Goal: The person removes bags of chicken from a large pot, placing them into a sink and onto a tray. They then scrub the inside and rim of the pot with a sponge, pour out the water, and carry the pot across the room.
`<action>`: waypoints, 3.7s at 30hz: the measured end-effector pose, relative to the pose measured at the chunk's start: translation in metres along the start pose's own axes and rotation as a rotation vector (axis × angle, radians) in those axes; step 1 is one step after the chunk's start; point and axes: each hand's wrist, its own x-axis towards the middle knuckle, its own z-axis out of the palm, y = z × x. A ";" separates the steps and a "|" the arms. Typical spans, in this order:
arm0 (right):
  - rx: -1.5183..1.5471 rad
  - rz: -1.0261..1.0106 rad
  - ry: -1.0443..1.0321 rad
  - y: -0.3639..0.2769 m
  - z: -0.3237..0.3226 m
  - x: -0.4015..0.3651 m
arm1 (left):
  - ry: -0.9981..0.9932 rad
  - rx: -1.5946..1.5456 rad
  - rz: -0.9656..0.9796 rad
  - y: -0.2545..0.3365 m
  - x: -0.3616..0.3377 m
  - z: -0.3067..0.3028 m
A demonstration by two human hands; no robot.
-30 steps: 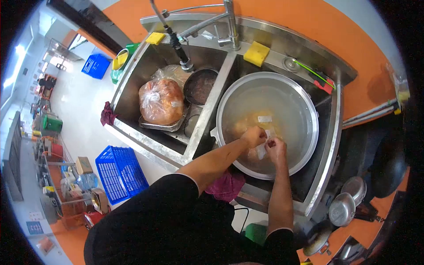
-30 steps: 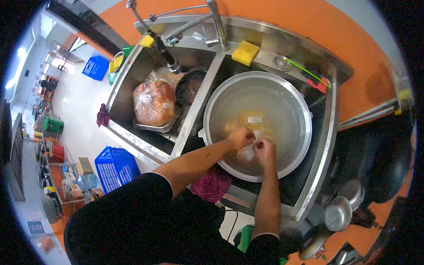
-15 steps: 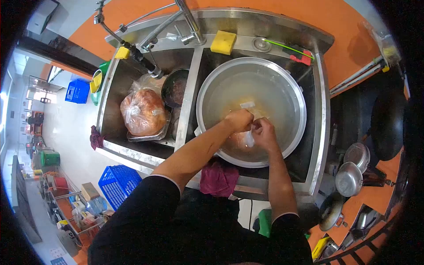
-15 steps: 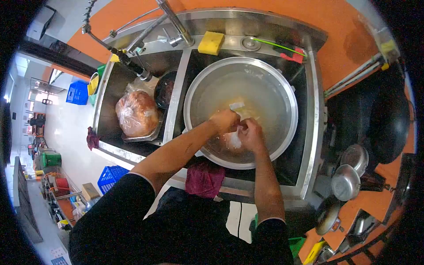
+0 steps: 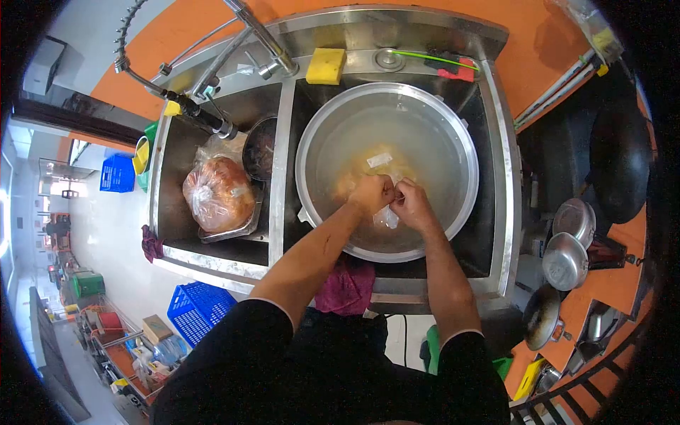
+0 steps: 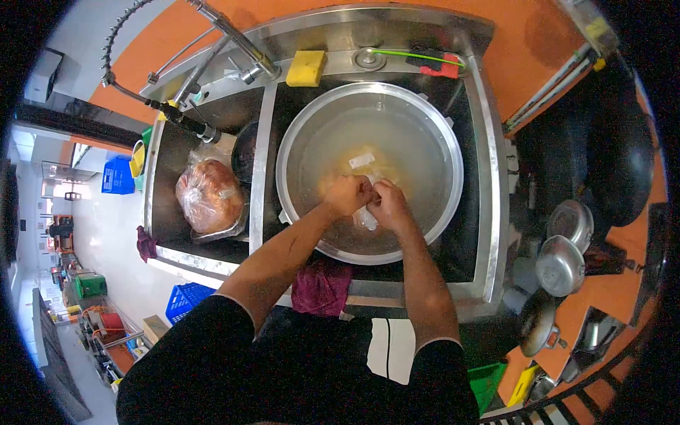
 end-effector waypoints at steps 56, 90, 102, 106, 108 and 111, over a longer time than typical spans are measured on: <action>0.036 -0.049 -0.112 -0.005 -0.011 -0.008 | 0.094 0.047 0.096 -0.033 0.001 0.004; -0.055 0.004 -0.202 -0.006 -0.021 -0.016 | -0.244 -0.104 0.225 -0.008 0.004 -0.014; -0.333 0.128 -0.014 -0.016 -0.016 -0.019 | -0.083 -0.165 0.253 -0.025 -0.016 0.004; -0.143 0.025 -0.080 -0.017 -0.018 -0.018 | 0.056 -0.228 0.114 -0.021 -0.014 0.005; -0.070 0.039 -0.167 -0.020 -0.019 -0.027 | 0.018 -0.184 0.118 -0.016 -0.015 0.000; 0.062 0.185 -0.299 -0.036 -0.027 -0.042 | 0.005 -0.255 0.020 -0.026 -0.017 0.008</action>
